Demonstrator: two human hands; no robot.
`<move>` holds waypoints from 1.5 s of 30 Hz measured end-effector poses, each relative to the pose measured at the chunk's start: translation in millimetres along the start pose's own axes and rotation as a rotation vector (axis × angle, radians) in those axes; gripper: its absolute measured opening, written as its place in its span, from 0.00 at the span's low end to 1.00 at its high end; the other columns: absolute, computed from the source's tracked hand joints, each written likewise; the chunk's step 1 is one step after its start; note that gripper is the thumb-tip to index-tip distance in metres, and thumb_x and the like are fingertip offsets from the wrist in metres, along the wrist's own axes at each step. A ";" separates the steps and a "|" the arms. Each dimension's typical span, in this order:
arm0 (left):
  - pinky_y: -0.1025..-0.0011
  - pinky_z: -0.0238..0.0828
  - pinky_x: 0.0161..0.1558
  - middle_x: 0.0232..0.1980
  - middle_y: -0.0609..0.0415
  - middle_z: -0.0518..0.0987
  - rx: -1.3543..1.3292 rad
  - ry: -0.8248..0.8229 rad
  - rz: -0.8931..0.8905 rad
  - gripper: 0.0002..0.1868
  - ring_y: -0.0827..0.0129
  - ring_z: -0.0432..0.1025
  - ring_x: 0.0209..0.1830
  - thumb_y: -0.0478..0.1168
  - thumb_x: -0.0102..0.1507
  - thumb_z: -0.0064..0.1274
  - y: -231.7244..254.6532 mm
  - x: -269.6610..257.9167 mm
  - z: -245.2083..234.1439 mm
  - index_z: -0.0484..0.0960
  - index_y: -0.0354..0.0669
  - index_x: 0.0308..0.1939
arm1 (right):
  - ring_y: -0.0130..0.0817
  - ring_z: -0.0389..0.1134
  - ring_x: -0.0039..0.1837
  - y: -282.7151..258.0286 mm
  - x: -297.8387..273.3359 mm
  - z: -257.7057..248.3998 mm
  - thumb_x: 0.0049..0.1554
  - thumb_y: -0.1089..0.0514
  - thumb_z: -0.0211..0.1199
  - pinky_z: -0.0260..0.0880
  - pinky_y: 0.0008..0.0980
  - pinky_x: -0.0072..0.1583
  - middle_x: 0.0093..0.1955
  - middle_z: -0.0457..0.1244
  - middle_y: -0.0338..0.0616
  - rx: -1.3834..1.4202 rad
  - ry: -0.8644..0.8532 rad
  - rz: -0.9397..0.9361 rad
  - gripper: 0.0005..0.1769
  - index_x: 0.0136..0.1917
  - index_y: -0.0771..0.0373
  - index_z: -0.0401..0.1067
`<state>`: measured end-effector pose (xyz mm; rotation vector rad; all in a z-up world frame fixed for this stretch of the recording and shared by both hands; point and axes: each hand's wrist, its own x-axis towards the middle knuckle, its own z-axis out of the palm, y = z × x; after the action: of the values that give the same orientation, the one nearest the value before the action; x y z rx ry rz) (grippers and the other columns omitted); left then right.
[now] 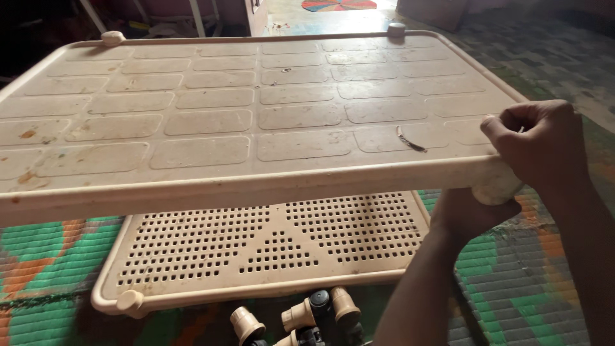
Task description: The person disassembles a plastic two-tier table by removing the feet and legs from the shelves. They work on the floor, detaching each component by hand and placing them aside.
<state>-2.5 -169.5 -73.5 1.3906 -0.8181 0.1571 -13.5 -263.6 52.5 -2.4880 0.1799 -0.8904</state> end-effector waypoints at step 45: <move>0.58 0.75 0.57 0.58 0.54 0.84 1.459 0.115 0.459 0.13 0.62 0.79 0.58 0.44 0.71 0.48 114.8 -34.1 -234.0 0.80 0.56 0.59 | 0.34 0.73 0.48 24.2 -106.3 108.0 0.58 0.63 0.81 0.76 0.33 0.53 0.46 0.70 0.46 0.296 0.671 -0.004 0.17 0.51 0.71 0.73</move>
<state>7.1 80.2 8.2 2.4468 -0.9215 1.3897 -27.7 -211.6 -91.2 -1.8459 0.2413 -1.5975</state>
